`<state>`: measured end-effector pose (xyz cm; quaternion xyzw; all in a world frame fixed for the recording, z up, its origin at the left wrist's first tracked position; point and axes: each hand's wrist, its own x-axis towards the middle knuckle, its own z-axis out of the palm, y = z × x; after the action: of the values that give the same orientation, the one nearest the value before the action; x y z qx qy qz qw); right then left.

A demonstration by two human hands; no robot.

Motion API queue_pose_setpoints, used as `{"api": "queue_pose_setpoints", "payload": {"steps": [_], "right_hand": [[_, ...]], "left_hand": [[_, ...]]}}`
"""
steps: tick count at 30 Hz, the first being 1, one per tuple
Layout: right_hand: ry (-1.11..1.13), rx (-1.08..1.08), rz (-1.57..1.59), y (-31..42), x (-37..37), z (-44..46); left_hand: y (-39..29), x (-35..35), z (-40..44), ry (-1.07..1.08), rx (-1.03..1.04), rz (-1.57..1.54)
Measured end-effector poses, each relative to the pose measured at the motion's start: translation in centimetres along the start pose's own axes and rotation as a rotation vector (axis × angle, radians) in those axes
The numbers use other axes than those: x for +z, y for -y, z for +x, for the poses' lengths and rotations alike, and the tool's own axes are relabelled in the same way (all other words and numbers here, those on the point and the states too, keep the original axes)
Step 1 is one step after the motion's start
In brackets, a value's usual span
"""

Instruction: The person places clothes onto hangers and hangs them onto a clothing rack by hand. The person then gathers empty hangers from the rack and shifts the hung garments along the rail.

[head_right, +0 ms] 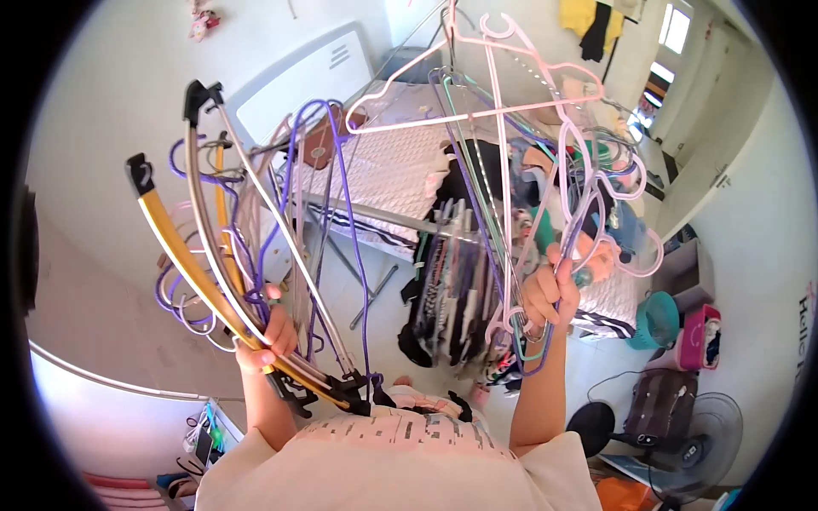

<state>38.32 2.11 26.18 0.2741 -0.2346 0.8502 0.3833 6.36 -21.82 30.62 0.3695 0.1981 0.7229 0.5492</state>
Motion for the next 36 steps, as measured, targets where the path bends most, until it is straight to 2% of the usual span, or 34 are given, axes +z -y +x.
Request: {"api": "queue_pose_setpoints", "payload": {"steps": [4, 10, 15, 18, 20, 22, 24, 25, 26, 28, 30, 32, 34, 36], "right_hand": [[0.012, -0.041, -0.046, 6.0, 3.8, -3.3], [-0.103, -0.113, -0.417, 14.2, 9.3, -12.1], [-0.303, -0.227, -0.646, 18.0, 14.2, -18.9], [-0.473, -0.348, -0.750, 17.8, 15.9, -21.0], [-0.541, -0.407, -0.814, 17.9, 18.0, -22.6], [-0.703, -0.469, -0.942, 17.4, 19.1, -23.8], [-0.845, -0.508, -1.010, 17.6, 19.9, -24.5], [-0.918, -0.487, -1.021, 16.5, 17.1, -24.3], [-0.980, -0.475, -1.030, 16.7, 16.8, -24.7], [-1.146, -0.385, -1.066, 18.2, 16.5, -24.8], [-1.240, -0.323, -1.029, 20.9, 15.0, -25.0], [-1.312, -0.262, -0.946, 24.0, 10.2, -25.5], [-1.401, -0.023, -1.045, 28.6, 5.4, -26.2], [-1.380, 0.186, -1.175, 32.9, 0.1, -26.3]], "left_hand": [[2.9, 5.0, 3.3, 0.085, -0.008, 0.016], [12.6, 10.0, 8.6, 0.151, -0.145, 0.035], [21.1, 15.4, 13.3, 0.308, -0.370, -0.076], [25.6, 17.2, 15.5, 0.392, -0.484, 0.025], [27.8, 20.5, 16.3, 0.431, -0.639, -0.007], [30.9, 22.3, 17.4, 0.547, -0.675, 0.006], [34.4, 23.5, 17.6, 0.572, -0.763, -0.030], [36.1, 20.9, 18.2, 0.558, -0.816, -0.052], [38.2, 20.7, 17.8, 0.651, -0.764, -0.085], [41.4, 21.0, 17.6, 0.645, -0.822, -0.033], [44.0, 22.9, 18.4, 0.602, -0.874, -0.020], [49.4, 21.8, 19.9, 0.528, -0.924, -0.114], [54.4, 22.0, 21.7, 0.462, -0.926, -0.141], [59.5, 22.3, 23.5, 0.267, -0.966, -0.169]]}}
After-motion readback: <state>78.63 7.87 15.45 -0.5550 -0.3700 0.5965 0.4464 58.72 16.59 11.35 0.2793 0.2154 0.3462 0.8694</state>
